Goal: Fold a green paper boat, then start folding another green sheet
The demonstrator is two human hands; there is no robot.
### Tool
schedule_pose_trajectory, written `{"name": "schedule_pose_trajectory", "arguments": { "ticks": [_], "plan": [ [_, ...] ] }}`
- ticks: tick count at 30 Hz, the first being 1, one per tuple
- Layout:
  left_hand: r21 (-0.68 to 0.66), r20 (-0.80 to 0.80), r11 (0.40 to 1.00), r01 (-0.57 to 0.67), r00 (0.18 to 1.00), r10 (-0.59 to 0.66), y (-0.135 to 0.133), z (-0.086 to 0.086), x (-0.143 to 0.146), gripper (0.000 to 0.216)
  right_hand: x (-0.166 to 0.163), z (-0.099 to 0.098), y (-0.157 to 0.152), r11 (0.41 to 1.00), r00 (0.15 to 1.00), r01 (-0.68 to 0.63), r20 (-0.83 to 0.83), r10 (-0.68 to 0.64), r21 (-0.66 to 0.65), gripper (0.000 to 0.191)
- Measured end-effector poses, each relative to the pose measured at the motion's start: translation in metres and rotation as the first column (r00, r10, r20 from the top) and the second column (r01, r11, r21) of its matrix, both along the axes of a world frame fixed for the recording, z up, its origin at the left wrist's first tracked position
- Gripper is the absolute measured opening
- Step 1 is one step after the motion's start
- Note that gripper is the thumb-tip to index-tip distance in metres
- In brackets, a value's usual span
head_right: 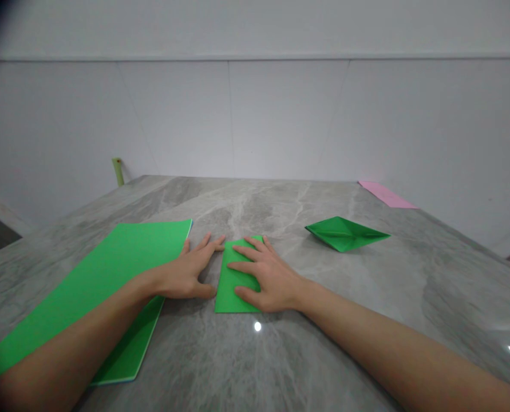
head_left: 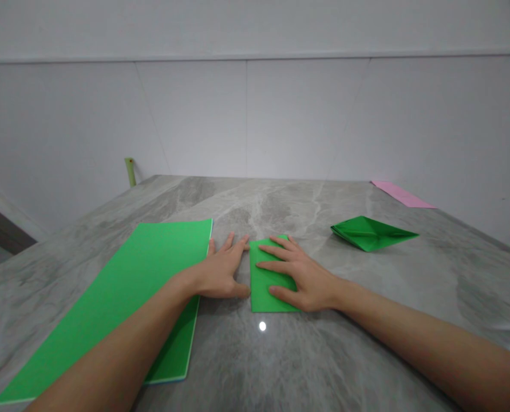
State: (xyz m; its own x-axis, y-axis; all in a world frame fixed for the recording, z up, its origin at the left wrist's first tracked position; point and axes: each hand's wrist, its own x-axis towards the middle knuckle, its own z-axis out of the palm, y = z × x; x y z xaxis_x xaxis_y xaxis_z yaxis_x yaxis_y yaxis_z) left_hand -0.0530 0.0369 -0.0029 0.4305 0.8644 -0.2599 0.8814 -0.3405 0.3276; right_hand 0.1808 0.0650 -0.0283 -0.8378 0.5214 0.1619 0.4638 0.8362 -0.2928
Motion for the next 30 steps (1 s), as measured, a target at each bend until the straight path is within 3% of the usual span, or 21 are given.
{"name": "schedule_pose_trajectory", "arguments": {
  "ticks": [13,30],
  "plan": [
    [0.012,-0.018,1.0,-0.007,1.0,0.007,0.0008,-0.0016,-0.0008,0.103,0.0005,-0.0026,0.0008,1.0,1.0,0.003,-0.007,-0.003,0.018,0.053],
    [0.022,0.043,0.999,-0.045,0.998,0.044,0.0025,-0.0017,-0.0028,0.085,-0.0004,-0.0036,0.0002,0.999,0.999,0.008,-0.036,-0.006,0.037,0.049]
  ]
}}
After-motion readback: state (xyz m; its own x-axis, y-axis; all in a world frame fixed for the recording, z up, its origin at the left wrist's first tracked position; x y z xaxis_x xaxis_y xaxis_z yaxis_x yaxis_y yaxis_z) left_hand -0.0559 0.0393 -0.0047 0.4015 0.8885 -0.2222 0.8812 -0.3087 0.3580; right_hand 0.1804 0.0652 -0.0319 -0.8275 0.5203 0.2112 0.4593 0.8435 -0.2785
